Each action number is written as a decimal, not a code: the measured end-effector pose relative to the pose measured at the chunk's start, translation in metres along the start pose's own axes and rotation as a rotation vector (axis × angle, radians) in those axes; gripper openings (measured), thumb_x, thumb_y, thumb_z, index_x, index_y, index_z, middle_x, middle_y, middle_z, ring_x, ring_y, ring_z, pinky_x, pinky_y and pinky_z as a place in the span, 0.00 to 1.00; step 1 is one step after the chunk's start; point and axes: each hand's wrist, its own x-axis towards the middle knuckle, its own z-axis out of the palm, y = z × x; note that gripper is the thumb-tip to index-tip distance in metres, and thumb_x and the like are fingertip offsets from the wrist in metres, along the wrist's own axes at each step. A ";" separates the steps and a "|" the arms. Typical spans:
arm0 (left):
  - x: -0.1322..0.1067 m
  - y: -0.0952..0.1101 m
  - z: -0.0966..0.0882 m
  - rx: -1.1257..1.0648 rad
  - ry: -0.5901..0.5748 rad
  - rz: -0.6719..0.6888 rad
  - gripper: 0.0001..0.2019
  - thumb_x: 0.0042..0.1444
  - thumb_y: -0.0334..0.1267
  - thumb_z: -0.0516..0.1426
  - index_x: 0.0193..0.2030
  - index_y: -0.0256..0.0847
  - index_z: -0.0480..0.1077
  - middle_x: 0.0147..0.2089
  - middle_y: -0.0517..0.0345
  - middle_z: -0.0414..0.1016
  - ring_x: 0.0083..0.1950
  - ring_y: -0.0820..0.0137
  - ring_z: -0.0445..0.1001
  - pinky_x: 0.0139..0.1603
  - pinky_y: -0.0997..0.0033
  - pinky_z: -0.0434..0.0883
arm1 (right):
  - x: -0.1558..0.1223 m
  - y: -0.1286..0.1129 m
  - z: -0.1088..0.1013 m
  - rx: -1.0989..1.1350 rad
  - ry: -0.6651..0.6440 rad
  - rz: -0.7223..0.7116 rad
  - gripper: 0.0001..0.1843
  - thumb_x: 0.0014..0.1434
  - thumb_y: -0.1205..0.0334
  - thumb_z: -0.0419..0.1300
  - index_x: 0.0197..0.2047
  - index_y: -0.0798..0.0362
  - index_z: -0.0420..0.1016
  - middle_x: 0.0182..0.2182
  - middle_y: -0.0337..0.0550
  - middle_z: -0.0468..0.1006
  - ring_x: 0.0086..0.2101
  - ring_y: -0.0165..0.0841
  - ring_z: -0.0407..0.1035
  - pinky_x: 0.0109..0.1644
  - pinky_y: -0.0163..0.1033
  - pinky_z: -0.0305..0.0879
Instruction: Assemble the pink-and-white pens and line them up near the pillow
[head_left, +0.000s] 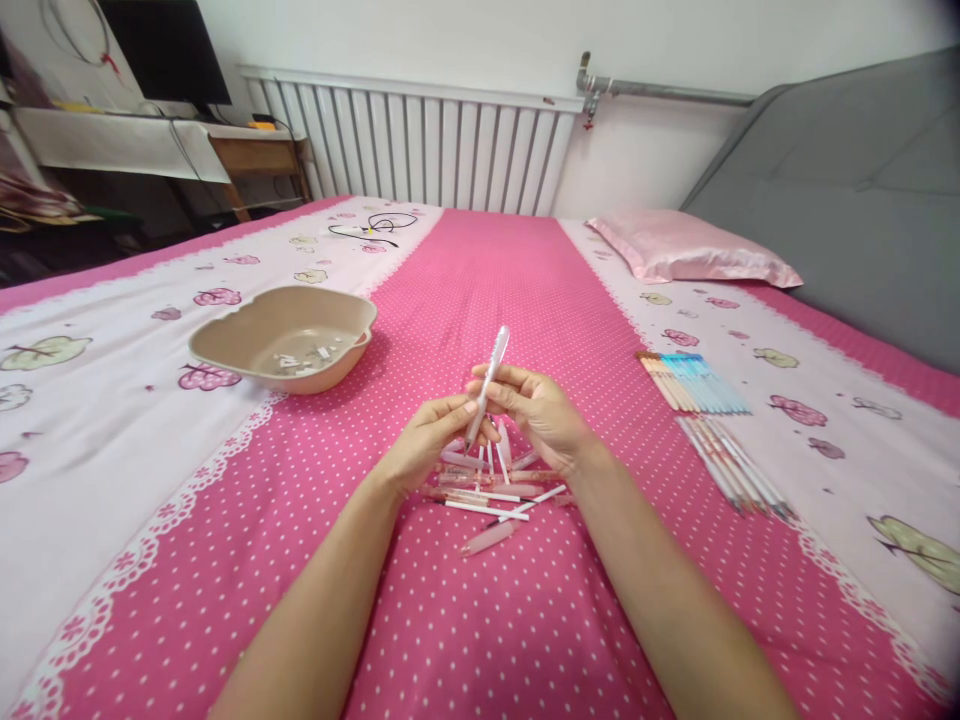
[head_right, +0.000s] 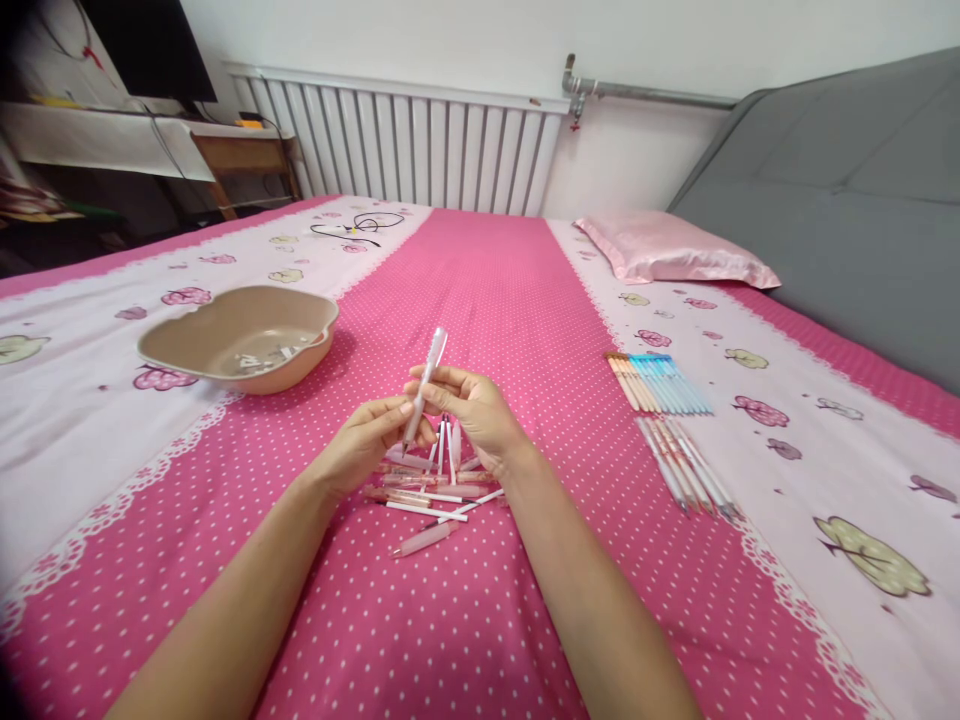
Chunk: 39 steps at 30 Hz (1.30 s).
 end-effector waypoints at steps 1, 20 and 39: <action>0.000 0.000 0.000 0.005 0.010 0.002 0.14 0.55 0.46 0.55 0.33 0.35 0.74 0.28 0.56 0.74 0.29 0.74 0.68 0.35 0.74 0.63 | 0.000 0.000 0.000 -0.007 0.003 -0.006 0.14 0.46 0.60 0.67 0.39 0.51 0.77 0.33 0.40 0.79 0.33 0.29 0.72 0.41 0.38 0.69; 0.001 0.003 -0.001 0.129 0.167 0.042 0.13 0.46 0.46 0.62 0.25 0.36 0.75 0.22 0.58 0.72 0.25 0.76 0.66 0.30 0.75 0.63 | 0.000 0.000 0.004 -0.084 0.050 -0.036 0.13 0.44 0.60 0.68 0.36 0.52 0.76 0.31 0.40 0.79 0.36 0.31 0.73 0.47 0.42 0.68; 0.003 0.001 0.000 0.280 0.359 0.111 0.12 0.39 0.43 0.65 0.29 0.37 0.79 0.26 0.55 0.79 0.24 0.73 0.70 0.28 0.74 0.66 | 0.001 0.004 0.009 -0.152 0.141 -0.104 0.18 0.39 0.55 0.70 0.35 0.53 0.76 0.34 0.43 0.80 0.39 0.35 0.73 0.48 0.44 0.68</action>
